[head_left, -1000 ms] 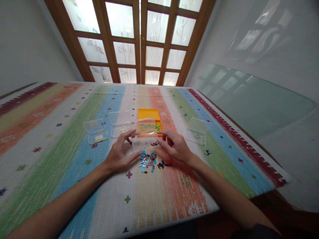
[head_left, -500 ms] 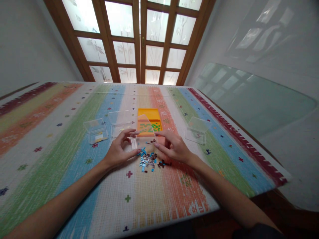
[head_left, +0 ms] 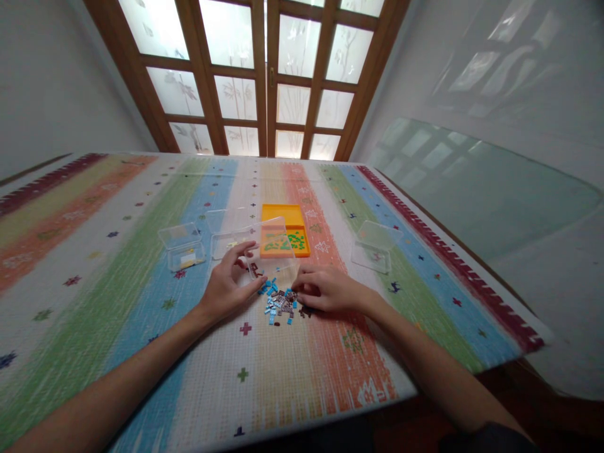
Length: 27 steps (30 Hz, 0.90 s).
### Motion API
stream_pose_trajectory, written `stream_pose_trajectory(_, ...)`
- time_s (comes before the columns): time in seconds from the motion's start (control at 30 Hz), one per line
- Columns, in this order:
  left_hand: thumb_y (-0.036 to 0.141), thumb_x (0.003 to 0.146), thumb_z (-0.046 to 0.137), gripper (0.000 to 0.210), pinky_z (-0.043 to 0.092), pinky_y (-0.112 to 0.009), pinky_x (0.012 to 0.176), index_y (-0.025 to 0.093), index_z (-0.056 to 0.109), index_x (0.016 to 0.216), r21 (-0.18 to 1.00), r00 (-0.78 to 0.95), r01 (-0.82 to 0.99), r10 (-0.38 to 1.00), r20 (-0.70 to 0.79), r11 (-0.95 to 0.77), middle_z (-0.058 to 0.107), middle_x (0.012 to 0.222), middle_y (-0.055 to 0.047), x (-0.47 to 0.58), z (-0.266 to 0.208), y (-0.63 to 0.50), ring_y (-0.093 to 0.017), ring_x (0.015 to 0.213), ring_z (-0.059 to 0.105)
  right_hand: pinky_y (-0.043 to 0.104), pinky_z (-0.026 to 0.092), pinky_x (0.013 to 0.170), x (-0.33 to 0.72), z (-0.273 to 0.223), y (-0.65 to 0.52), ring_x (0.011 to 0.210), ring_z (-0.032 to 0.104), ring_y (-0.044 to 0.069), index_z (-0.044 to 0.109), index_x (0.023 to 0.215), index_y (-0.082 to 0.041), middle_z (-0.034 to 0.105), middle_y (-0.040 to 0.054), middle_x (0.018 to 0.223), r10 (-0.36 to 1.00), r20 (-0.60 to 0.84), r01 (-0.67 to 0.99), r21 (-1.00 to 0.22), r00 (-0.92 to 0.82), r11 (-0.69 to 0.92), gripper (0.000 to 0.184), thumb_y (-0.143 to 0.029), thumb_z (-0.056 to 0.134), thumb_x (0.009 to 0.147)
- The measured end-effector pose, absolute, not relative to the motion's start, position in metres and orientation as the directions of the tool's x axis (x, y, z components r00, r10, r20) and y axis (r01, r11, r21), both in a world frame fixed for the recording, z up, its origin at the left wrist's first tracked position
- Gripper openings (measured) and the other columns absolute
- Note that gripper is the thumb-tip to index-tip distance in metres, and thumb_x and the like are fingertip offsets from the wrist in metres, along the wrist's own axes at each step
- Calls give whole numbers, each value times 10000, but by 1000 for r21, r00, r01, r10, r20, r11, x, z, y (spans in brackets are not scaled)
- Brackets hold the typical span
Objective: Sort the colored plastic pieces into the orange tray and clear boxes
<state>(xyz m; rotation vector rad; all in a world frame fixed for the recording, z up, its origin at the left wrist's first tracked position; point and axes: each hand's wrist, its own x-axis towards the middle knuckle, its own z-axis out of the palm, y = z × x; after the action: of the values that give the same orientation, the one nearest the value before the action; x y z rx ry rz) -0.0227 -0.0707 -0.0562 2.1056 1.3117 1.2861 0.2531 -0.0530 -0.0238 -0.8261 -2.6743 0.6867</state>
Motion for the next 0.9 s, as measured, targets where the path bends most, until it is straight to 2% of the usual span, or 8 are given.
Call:
stream_pose_trajectory(0.17,257,834,782,636,584,-403,871,210,545,1423,591,201,580,802,562,-560,684,1152,-91,-21,-56,-73,-213,927,656,291,491,769,254,-25,-49,853,630,167,744,952,-158,700,77,986,576,67,459,-533,-815,711,90,-180,657,953)
stream_pose_trajectory(0.3,275,844,768,651,579,-423,914,225,533,1449,590,234,575,805,546,-567,686,1168,-94,-20,-55,-75,-241,1007,670,259,459,679,256,-20,-50,720,594,135,728,914,-169,698,26,828,578,70,429,-600,-813,675,53,-189,686,937)
stream_pose_trajectory(0.47,344,857,776,685,578,-462,947,227,513,1479,628,285,538,822,493,-563,701,1277,-129,-22,-53,-75,-253,1001,697,230,419,601,257,-16,-53,606,547,108,717,975,-171,630,-28,690,662,209,322,-744,-720,586,143,-290,638,978)
stream_pose_trajectory(0.63,377,858,798,703,588,-435,917,243,512,1486,657,350,457,801,487,-599,714,1273,-121,-23,-50,-77,-242,994,699,228,351,567,257,-20,-50,555,476,97,734,986,-179,552,-54,627,767,283,425,-698,-576,577,186,-328,622,979)
stream_pose_trajectory(0.9,351,863,806,668,583,-410,893,249,532,1463,669,380,405,780,497,-623,705,1273,-112,-24,-49,-76,-217,953,672,242,325,586,253,-26,-49,542,457,95,783,989,-169,576,-42,618,796,250,532,-630,-551,566,194,-261,617,950)
